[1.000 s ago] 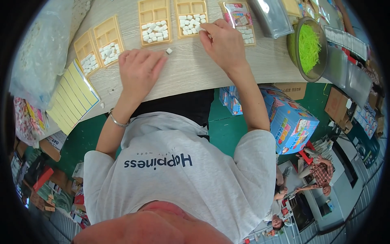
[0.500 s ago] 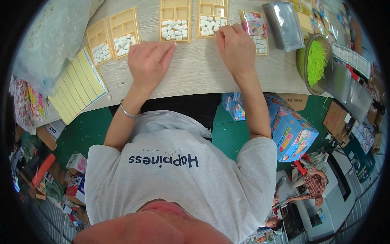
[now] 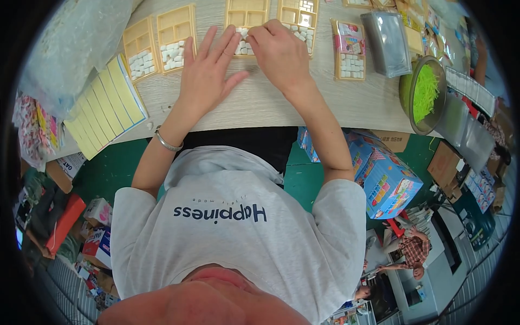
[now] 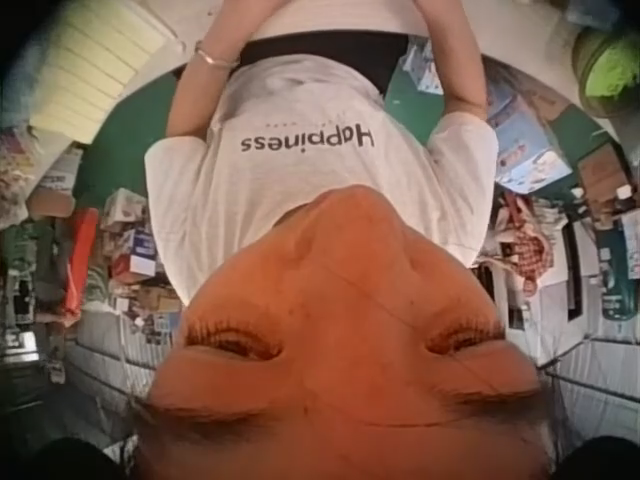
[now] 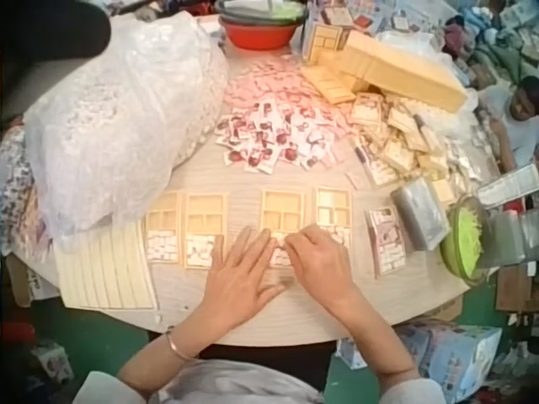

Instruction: Sorting small white items into multi-compartment trays and sealing them into labeled plastic bags.

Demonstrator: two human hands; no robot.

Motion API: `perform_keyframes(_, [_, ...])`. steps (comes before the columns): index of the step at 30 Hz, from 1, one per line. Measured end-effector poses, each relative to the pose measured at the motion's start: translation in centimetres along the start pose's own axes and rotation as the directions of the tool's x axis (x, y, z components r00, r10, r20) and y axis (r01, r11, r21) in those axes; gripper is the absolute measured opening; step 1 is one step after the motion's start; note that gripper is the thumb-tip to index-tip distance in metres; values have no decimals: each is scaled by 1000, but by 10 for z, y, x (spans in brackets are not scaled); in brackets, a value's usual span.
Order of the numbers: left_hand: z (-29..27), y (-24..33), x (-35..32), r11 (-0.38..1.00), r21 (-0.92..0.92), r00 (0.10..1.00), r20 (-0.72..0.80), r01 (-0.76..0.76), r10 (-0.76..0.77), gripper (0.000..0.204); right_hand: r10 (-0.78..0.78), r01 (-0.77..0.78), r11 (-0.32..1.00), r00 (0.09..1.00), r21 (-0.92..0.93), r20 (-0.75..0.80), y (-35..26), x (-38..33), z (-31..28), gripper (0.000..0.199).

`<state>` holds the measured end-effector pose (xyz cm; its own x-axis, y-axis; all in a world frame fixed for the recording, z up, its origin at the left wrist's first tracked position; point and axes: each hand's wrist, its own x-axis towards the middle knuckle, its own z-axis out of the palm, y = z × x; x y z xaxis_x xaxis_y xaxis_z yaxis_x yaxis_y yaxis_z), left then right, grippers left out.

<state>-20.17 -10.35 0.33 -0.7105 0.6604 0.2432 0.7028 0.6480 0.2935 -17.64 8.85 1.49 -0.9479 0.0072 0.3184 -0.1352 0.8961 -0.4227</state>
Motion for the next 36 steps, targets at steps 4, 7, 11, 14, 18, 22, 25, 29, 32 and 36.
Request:
perform_keyframes(4, [-2, 2, -3, 999, 8, 993, 108, 36, -37, 87, -7, 8, 999, 1000, -37, 26, 0, 0, 5, 14])
perform_keyframes(7, [-3, 7, 7, 993, -118, 999, 51, -2, 8, 88, 12, -12, 1000, 1000, -13, -26, 1, 0, 3, 14])
perform_keyframes(11, [10, 5, 9, 995, -99, 995, 97, -19, 28, 88, 66, -53, 991, 992, 120, -103, 9, 2, -15, 16])
perform_keyframes(14, [6, 4, 7, 997, -73, 991, 129, -23, 32, 89, 237, -185, 956, 945, 228, -226, 36, 2, -38, 17])
perform_keyframes(18, [12, 11, 11, 995, -93, 998, 45, -40, 44, 93, 259, -238, 961, 953, 142, -158, 61, -6, -68, 16])
perform_keyframes(22, [19, 15, 11, 995, -96, 999, 30, -32, 35, 95, 81, -80, 996, 997, 42, -8, 62, -10, -52, 13])
perform_keyframes(25, [18, 18, 13, 999, -27, 998, 49, -30, 32, 95, -25, 25, 1000, 1000, -19, -16, 73, -11, -41, 13])
perform_keyframes(29, [15, 33, 17, 998, -4, 995, 79, 58, -57, 96, -65, 57, 994, 994, -94, -86, 66, -10, -33, 13])
perform_keyframes(32, [22, 33, 16, 998, -49, 998, 47, -45, 47, 97, -1, -5, 994, 998, -110, -61, 52, -8, -36, 11])
perform_keyframes(36, [19, 31, 12, 999, -15, 998, 46, -35, 35, 98, 14, -10, 981, 1000, -194, 20, 50, -4, -35, 11])
